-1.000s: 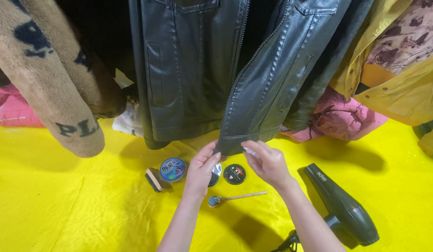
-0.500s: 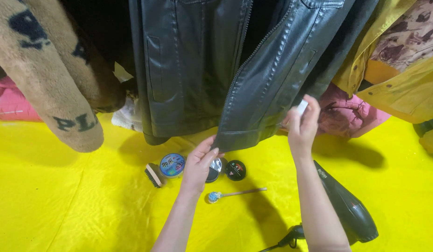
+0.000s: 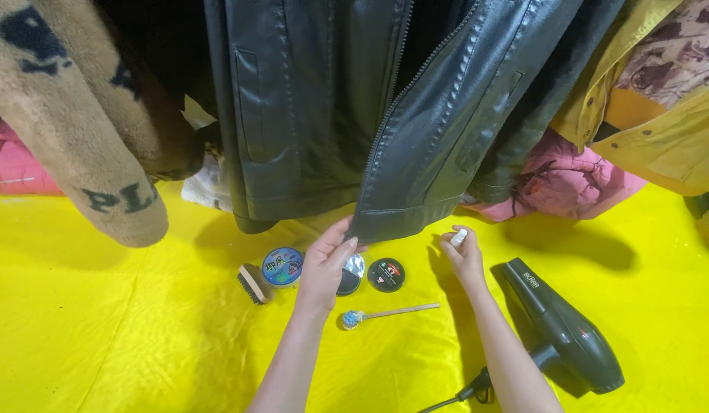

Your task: Applying a liquid treatment to a leather jacket using a brush and drying it with a hair dryer.

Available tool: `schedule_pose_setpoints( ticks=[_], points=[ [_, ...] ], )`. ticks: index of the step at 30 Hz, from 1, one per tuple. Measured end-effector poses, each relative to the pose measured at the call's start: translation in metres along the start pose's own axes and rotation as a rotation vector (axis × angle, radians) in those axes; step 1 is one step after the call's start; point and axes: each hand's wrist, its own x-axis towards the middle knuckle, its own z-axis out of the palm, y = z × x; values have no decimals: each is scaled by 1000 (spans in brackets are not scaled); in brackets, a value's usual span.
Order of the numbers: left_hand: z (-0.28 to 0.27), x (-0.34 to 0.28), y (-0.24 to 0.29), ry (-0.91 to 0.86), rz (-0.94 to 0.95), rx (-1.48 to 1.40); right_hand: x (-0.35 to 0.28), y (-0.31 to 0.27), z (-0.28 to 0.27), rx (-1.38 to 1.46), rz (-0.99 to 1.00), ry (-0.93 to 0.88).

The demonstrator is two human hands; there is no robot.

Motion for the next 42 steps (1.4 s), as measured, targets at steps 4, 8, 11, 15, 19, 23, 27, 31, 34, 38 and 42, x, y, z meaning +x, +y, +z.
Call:
schedule_pose_setpoints(
  ticks=[4, 8, 11, 15, 19, 23, 27, 31, 34, 38, 42],
  points=[
    [4, -2, 1, 7, -6, 3, -1, -4, -4, -8, 33, -17],
    [6, -4, 2, 8, -20, -7, -3, -14, -8, 25, 99, -2],
    [7, -4, 4, 18, -27, -10, -5, -21, -10, 23, 89, -18],
    [5, -2, 0, 14, -17, -11, -10, -9, -11, -10, 28, -74],
    [6, 1, -4, 8, -11, -24, -21, -5, -4, -103, 30, -193],
    [7, 1, -5, -7, -3, -38, -18, -12, -9, -177, 6, -251],
    [4, 0, 0, -17, 7, -31, -16, -12, -21, -47, 1, -279],
    [5, 0, -2, 1, 10, -41, -27, -32, -38, -235, -231, -63],
    [5, 3, -4, -6, 22, -32, -45, -26, -38, -295, -607, 40],
    [9, 5, -5, 13, -9, -126, -85, -50, -26, -302, -445, -543],
    [12, 3, 0, 65, -64, -160, -101, -50, -19, -333, -405, -628]
  ],
)
